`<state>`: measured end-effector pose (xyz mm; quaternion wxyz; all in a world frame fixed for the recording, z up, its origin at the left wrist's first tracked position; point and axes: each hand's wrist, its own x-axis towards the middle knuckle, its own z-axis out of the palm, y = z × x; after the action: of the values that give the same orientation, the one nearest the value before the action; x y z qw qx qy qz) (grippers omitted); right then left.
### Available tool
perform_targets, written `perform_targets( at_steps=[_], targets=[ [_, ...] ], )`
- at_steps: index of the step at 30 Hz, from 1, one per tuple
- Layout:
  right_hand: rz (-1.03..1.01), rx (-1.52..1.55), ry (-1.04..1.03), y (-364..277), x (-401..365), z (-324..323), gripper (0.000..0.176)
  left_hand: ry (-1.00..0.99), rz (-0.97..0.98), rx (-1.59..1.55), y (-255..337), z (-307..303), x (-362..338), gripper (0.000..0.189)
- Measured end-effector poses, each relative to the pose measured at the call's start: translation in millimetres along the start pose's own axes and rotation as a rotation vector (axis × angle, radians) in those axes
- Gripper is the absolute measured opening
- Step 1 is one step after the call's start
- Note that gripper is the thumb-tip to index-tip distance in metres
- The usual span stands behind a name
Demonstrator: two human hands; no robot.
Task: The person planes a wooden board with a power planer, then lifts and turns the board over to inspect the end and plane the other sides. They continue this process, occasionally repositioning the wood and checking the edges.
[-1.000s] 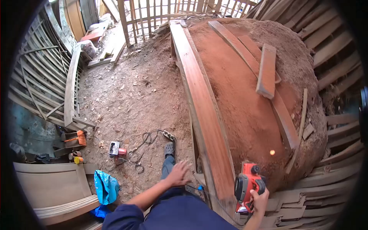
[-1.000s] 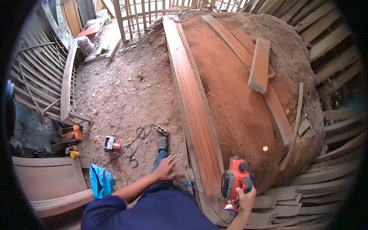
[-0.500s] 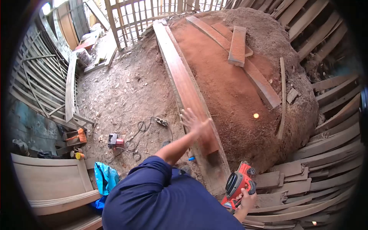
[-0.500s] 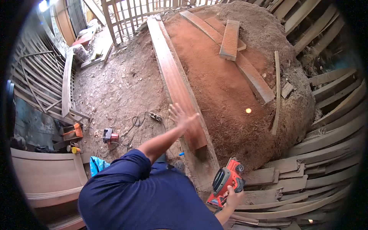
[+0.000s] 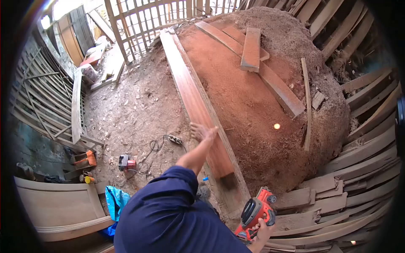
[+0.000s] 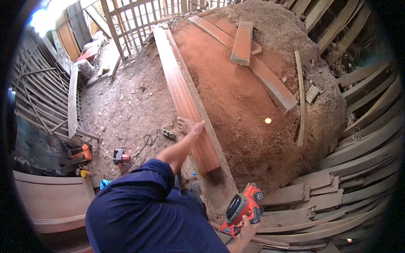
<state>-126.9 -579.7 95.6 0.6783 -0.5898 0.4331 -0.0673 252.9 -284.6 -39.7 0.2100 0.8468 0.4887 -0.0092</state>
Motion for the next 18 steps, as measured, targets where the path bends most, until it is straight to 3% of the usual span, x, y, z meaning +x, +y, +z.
perform_targets(
  at_steps=[2, 8, 11, 18],
  targets=[
    [0.017, -0.028, 0.006, 9.8, 9.2, -9.3, 0.033, -0.098, 0.028, -0.001, -20.7, -11.3, -30.3, 0.143],
    [0.036, -0.058, 0.005, -0.4, 29.7, 6.6, 0.032, -0.117, 0.06, 0.039, -69.5, -19.5, -88.4, 0.145],
    [-0.094, -0.118, 0.048, -5.8, 41.2, 22.8, 0.021, -0.133, 0.054, 0.047, -59.9, -17.3, -74.2, 0.146],
    [-0.041, -0.092, 0.049, -1.8, 48.3, 35.9, 0.022, -0.079, 0.097, 0.03, -27.2, -15.6, 13.9, 0.146]
  ],
)
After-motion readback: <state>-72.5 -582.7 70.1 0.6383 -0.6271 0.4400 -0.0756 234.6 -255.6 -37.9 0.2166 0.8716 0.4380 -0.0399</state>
